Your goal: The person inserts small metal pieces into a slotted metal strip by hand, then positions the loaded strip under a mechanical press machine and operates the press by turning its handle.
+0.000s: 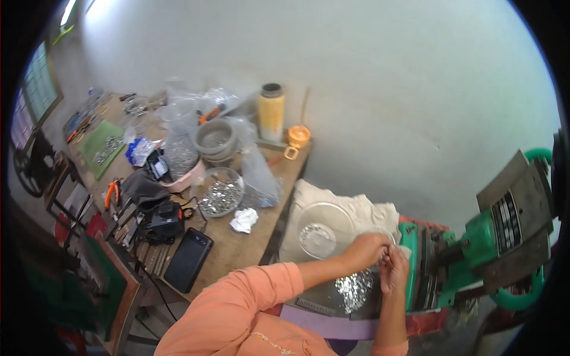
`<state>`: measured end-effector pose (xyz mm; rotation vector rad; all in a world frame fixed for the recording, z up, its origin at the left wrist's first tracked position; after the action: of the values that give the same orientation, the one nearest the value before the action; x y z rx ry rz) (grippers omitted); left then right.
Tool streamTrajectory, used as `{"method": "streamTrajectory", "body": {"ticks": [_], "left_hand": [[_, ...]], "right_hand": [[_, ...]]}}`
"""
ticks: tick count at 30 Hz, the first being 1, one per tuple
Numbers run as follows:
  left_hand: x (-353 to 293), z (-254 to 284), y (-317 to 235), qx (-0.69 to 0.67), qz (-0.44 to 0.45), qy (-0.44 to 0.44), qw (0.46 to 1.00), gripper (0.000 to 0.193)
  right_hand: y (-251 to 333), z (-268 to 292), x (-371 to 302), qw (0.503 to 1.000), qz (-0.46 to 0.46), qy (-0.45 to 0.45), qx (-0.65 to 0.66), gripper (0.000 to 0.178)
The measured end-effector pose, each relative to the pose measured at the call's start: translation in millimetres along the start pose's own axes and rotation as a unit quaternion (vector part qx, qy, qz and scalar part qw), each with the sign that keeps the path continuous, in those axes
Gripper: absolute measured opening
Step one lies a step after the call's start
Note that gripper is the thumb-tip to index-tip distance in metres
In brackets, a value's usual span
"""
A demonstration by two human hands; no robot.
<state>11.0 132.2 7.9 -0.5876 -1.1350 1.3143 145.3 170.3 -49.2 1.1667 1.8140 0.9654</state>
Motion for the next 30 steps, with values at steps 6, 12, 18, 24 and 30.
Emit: {"method": "streamTrajectory", "body": {"ticks": [6, 12, 18, 24, 30], "left_hand": [[1, 3, -2, 0.028, 0.009, -0.013, 0.999, 0.014], [4, 2, -2, 0.035, 0.0, -0.024, 0.999, 0.01], [5, 6, 1, 0.044, -0.006, -0.043, 0.998, 0.012], [2, 14, -3, 0.005, 0.007, -0.052, 0.999, 0.011], [-2, 14, -3, -0.147, 0.076, -0.033, 0.986, 0.008]], "right_hand": [[-8, 8, 2, 0.999, 0.041, -0.006, -0.007, 0.015], [-7, 7, 0, 0.997, 0.057, -0.002, -0.049, 0.018], [6, -7, -9, 0.986, 0.045, 0.011, -0.162, 0.032], [7, -7, -10, 0.983, 0.056, 0.01, -0.174, 0.026], [10, -12, -15, 0.998, 0.046, -0.016, -0.043, 0.016]]}}
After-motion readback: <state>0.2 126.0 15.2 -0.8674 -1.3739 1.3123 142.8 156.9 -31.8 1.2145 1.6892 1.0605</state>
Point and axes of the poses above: each hand's wrist, its own x-axis towards the middle knuckle, its own z-axis out of the back of the hand, y = z × x, the point moved 7 cm from there along x, towards the middle knuckle, and after that the axes turned 4 degrees about z, right-handed, at the moved point
